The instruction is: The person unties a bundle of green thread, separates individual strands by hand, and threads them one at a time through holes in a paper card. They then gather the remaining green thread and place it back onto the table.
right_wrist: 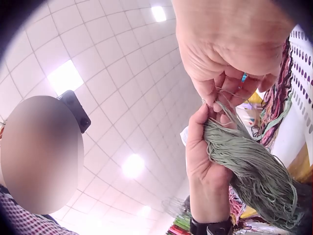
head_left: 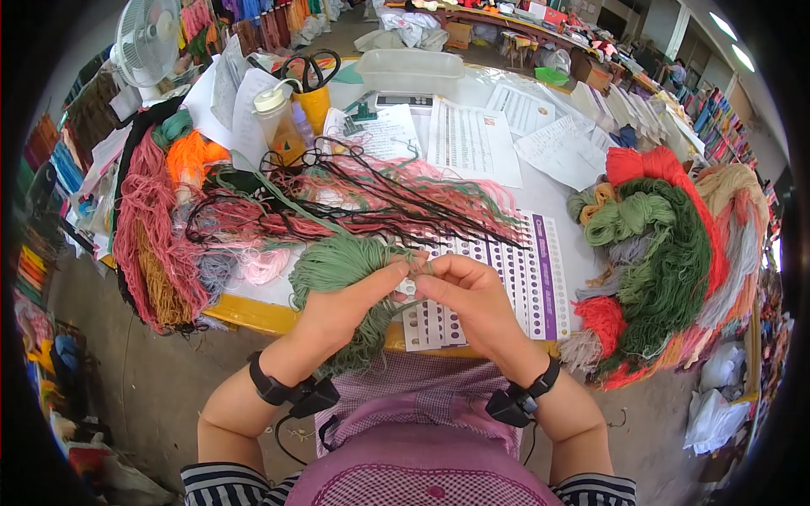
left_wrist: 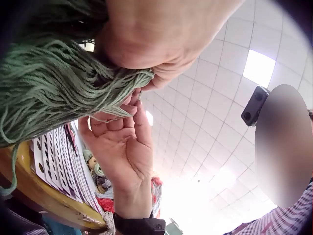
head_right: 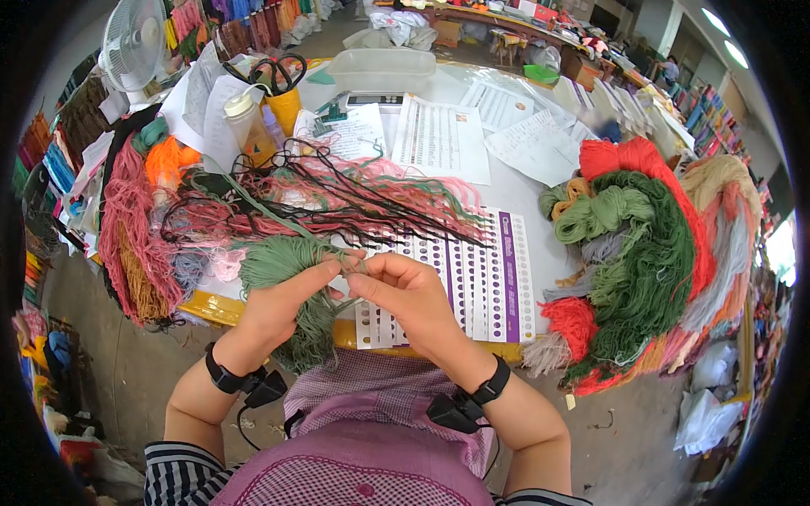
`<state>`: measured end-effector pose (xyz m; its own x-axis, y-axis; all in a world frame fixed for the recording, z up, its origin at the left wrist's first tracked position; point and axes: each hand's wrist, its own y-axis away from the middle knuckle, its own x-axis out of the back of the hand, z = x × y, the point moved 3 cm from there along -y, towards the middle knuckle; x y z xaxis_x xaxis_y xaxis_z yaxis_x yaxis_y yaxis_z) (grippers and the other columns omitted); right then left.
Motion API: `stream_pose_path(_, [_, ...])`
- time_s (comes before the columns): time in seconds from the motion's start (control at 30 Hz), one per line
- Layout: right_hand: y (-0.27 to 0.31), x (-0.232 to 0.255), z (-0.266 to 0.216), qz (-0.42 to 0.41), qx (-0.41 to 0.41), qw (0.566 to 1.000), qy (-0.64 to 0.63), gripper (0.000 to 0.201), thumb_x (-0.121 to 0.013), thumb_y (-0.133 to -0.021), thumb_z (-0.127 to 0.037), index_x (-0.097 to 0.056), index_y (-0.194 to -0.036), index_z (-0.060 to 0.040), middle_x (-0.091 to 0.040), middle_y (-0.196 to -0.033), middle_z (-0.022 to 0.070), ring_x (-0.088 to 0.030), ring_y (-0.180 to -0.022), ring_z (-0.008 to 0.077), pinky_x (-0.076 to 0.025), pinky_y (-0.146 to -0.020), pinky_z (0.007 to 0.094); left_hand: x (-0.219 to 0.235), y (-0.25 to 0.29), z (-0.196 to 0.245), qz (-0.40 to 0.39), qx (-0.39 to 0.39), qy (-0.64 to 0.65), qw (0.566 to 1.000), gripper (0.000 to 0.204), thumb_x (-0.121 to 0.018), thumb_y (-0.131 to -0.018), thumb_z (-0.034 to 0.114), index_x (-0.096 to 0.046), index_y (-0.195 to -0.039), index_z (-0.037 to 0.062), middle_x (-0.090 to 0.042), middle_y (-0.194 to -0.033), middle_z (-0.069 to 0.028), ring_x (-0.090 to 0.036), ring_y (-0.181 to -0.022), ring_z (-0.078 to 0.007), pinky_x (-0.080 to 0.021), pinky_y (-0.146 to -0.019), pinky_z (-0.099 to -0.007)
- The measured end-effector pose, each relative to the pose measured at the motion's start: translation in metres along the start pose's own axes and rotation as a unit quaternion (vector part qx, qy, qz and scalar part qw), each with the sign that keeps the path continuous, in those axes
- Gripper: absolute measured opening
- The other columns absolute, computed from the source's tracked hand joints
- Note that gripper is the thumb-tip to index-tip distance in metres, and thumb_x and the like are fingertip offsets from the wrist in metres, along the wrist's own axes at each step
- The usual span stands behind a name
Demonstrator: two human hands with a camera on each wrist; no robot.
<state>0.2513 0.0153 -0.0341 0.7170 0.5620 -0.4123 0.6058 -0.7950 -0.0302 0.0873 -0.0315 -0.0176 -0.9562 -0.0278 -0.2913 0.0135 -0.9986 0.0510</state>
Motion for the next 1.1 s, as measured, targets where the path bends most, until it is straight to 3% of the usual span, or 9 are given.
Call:
stream_pose_path(0.37, [-0.002,-0.004,0.003,-0.004,0.027,0.997,-0.074,0.011,-0.065,-0.090,-0.013,-0.063,-0.095,-0.0039,-0.067,-0.092,0.0043,-0.060,-0.082,0.0092,-0.044,-0.077,0.0221,0.001,0.001,0.004,0.002,-0.017,0.037,0.999,0.019,-0.059,-0.091,0.013,-0.066,-0.100,-0.0007,-0.067,-0.101,-0.0098,-0.064,-0.092,-0.0165,-0.051,-0.083,-0.0288])
stream_pose_path(0.43, [-0.001,-0.002,-0.001,-0.002,0.024,0.993,-0.119,0.012,-0.065,-0.090,-0.015,-0.062,-0.095,-0.0045,-0.066,-0.092,0.0033,-0.059,-0.079,0.0085,-0.044,-0.076,0.0215,0.000,0.001,0.015,0.031,0.077,0.248,0.965,0.018,-0.053,-0.091,0.016,-0.061,-0.081,0.0040,-0.065,-0.082,-0.0055,-0.061,-0.076,-0.0141,-0.050,-0.072,-0.0268])
stream_pose_path(0.53, [0.011,0.013,-0.029,-0.135,-0.052,0.926,-0.349,0.014,-0.066,-0.089,-0.018,-0.061,-0.096,-0.0075,-0.063,-0.091,-0.0007,-0.055,-0.075,0.0045,-0.042,-0.070,0.0203,0.067,0.004,0.030,-0.040,0.061,0.431,0.900,0.028,-0.047,-0.091,0.015,-0.040,-0.064,0.0130,-0.034,-0.055,0.0056,-0.034,-0.049,-0.0081,-0.032,-0.046,-0.0237])
stream_pose_path(0.57, [0.019,0.023,-0.046,-0.056,-0.050,0.993,-0.088,0.013,-0.067,-0.088,-0.019,-0.062,-0.095,-0.0087,-0.062,-0.087,-0.0034,-0.052,-0.072,0.0025,-0.041,-0.065,0.0198,0.098,0.012,0.038,-0.023,0.023,0.415,0.909,0.027,-0.046,-0.092,0.013,-0.041,-0.065,0.0129,-0.034,-0.054,0.0056,-0.034,-0.047,-0.0071,-0.030,-0.044,-0.0223])
stream_pose_path(0.6, [0.027,0.038,-0.064,0.028,-0.045,0.982,0.182,0.013,-0.067,-0.087,-0.019,-0.063,-0.095,-0.0100,-0.060,-0.083,-0.0061,-0.049,-0.069,0.0006,-0.040,-0.061,0.0193,0.128,0.024,0.044,0.001,0.005,0.374,0.927,0.026,-0.044,-0.094,0.013,-0.041,-0.068,0.0127,-0.034,-0.055,0.0062,-0.033,-0.047,-0.0060,-0.029,-0.043,-0.0218])
stream_pose_path(0.8, [0.036,0.142,-0.159,0.229,-0.020,0.864,0.448,0.006,-0.067,-0.086,-0.019,-0.065,-0.082,-0.0136,-0.056,-0.068,-0.0115,-0.039,-0.052,-0.0010,-0.026,-0.046,0.0175,0.297,0.123,0.036,0.238,-0.008,0.276,0.931,0.023,-0.045,-0.096,0.019,-0.042,-0.073,0.0133,-0.032,-0.055,0.0062,-0.028,-0.042,-0.0058,-0.024,-0.038,-0.0226])
stream_pose_path(0.97, [0.048,0.211,-0.231,0.342,0.030,0.783,0.519,0.011,-0.068,-0.084,-0.020,-0.067,-0.084,-0.0085,-0.060,-0.073,-0.0083,-0.051,-0.065,0.0022,-0.038,-0.057,0.0198,0.359,0.185,0.027,0.323,-0.014,0.228,0.918,0.024,-0.048,-0.094,0.022,-0.042,-0.072,0.0164,-0.029,-0.053,0.0083,-0.024,-0.039,-0.0053,-0.022,-0.037,-0.0220])
stream_pose_path(1.03, [0.049,0.253,-0.260,0.343,0.189,0.645,0.657,0.020,-0.066,-0.086,-0.027,-0.067,-0.087,-0.0072,-0.061,-0.071,-0.0032,-0.055,-0.064,0.0089,-0.043,-0.060,0.0264,0.363,0.192,0.029,0.369,-0.024,0.193,0.909,0.024,-0.049,-0.094,0.022,-0.043,-0.071,0.0165,-0.029,-0.053,0.0082,-0.025,-0.040,-0.0051,-0.022,-0.037,-0.0220])
stream_pose_path(1.1, [0.058,0.257,-0.293,0.430,0.156,0.492,0.741,0.027,-0.063,-0.088,-0.034,-0.067,-0.093,-0.0086,-0.063,-0.071,0.0037,-0.060,-0.068,0.0168,-0.046,-0.065,0.0333,0.371,0.198,0.032,0.433,-0.044,0.111,0.894,0.025,-0.050,-0.092,0.023,-0.043,-0.069,0.0173,-0.029,-0.052,0.0077,-0.025,-0.040,-0.0046,-0.022,-0.037,-0.0221])
